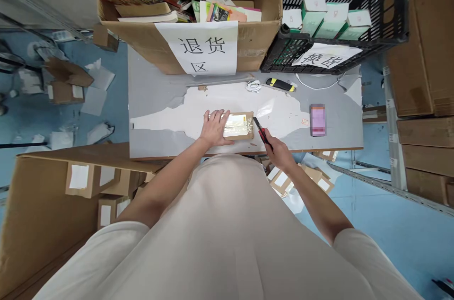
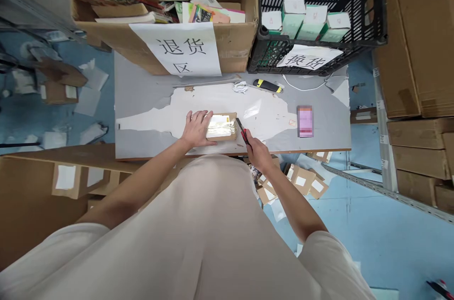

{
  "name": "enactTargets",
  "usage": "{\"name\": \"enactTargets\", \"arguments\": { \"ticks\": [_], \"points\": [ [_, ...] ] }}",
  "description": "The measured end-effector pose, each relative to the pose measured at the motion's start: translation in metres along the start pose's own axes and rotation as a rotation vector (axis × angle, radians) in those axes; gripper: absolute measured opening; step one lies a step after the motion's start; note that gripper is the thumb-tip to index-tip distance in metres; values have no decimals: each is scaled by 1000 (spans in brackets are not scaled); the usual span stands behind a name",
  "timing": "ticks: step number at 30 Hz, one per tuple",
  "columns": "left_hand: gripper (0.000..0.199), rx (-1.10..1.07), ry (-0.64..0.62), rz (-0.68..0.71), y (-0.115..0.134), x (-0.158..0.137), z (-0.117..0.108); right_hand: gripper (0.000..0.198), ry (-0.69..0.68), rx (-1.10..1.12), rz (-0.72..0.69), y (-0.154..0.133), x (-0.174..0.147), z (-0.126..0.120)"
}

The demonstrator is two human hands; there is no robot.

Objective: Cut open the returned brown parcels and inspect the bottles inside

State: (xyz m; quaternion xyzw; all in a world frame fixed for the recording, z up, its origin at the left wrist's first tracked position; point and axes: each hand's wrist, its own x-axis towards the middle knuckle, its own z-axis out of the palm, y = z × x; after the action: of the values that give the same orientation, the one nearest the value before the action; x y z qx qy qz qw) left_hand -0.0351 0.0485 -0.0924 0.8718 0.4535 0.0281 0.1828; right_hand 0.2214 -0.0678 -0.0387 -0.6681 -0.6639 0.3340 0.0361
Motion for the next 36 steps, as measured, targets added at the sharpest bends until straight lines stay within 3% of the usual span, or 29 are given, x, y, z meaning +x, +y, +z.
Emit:
{"name": "enactTargets", "arguments": {
  "ticks": [10, 26, 32, 36],
  "points": [
    [111, -28, 58, -124, 8, 6, 1, 76, -139, -486, 181, -42, 26, -3],
    [108, -39, 52, -154, 9, 7, 0, 68, -345, -508, 214, -60, 10, -31],
    [113, -45, 71, -133, 6, 6, 3, 68, -310, -472, 191, -57, 1, -36],
    [116, -47, 122, -170, 8, 8, 5, 64, -91, -202, 197, -37, -5, -30]
  ]
}}
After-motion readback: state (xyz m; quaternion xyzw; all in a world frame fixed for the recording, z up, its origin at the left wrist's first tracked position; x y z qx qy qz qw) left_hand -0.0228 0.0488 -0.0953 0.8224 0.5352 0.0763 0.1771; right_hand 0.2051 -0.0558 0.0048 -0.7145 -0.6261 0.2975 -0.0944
